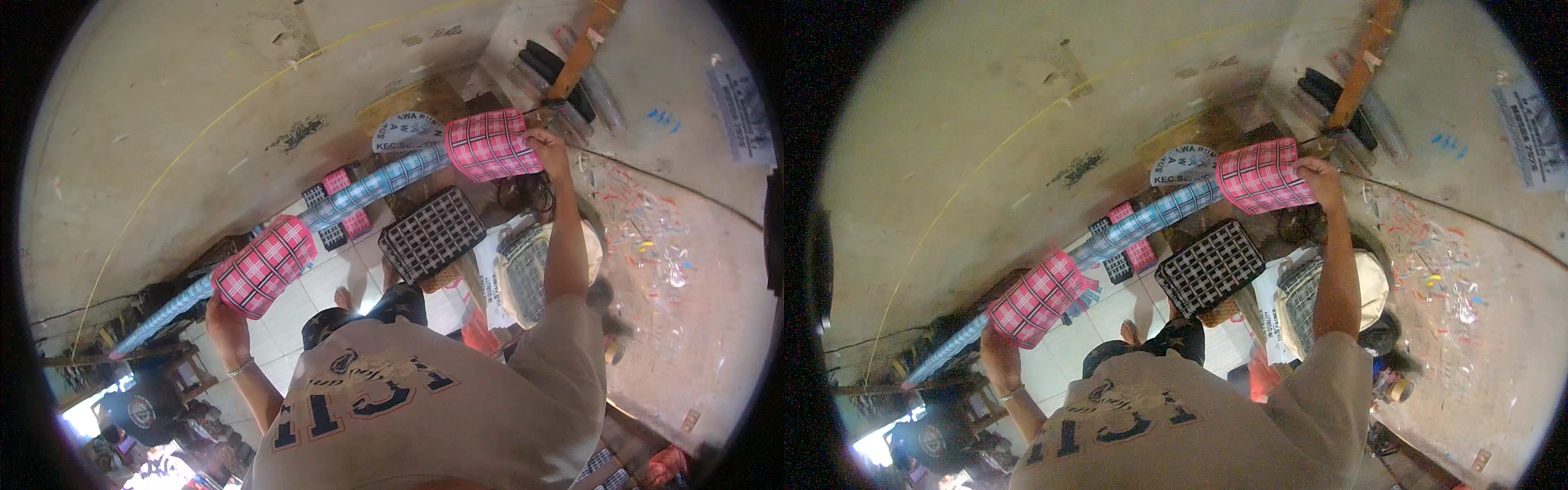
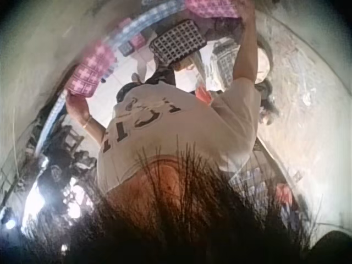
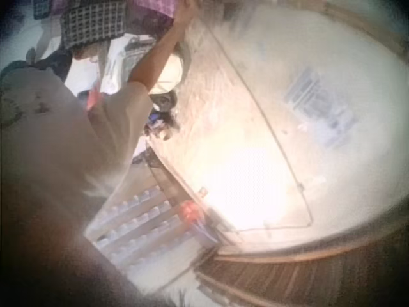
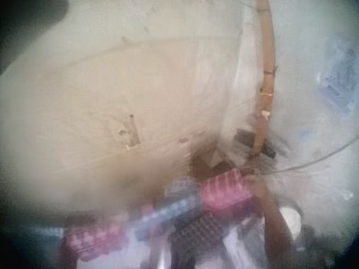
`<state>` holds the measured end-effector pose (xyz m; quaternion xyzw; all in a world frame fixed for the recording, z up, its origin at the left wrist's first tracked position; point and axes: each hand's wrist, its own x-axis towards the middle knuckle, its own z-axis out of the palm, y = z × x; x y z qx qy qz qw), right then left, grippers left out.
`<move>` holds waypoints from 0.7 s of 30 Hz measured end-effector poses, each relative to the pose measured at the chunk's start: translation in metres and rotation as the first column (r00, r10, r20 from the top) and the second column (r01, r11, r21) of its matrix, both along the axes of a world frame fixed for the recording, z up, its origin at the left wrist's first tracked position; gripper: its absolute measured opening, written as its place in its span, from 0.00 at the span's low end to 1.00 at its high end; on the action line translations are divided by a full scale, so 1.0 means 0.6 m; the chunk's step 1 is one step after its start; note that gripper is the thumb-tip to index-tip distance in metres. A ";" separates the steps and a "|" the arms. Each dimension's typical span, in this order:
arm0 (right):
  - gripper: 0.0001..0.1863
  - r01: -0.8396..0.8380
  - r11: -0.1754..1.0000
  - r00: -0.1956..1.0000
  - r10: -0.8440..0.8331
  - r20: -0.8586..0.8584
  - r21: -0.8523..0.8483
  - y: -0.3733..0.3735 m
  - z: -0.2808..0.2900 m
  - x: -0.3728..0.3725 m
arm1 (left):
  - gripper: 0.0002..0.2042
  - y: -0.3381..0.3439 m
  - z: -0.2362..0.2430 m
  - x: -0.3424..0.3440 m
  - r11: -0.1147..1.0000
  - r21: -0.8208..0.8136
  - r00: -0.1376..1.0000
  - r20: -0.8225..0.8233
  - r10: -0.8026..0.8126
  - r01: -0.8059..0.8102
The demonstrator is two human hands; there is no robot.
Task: The person picks up printed fabric pieces from a workbench and hangs them on a line to dry.
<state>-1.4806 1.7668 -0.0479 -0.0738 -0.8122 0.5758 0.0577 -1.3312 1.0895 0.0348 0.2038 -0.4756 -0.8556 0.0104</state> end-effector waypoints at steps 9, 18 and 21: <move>0.10 -0.001 0.987 0.983 0.031 0.183 -0.158 0.069 -0.123 -0.134 | 0.15 0.055 0.016 0.000 0.959 -0.274 0.984 0.136 0.115 -0.074; 0.14 -0.037 0.989 0.970 0.001 0.242 0.145 0.084 -0.173 -0.168 | 0.14 0.072 0.010 0.001 0.989 -0.138 0.998 -0.018 0.057 -0.059; 0.14 -0.052 0.965 0.969 -0.013 0.248 0.258 0.091 -0.179 -0.171 | 0.15 0.067 0.002 0.000 0.931 -0.366 1.000 0.005 0.016 -0.013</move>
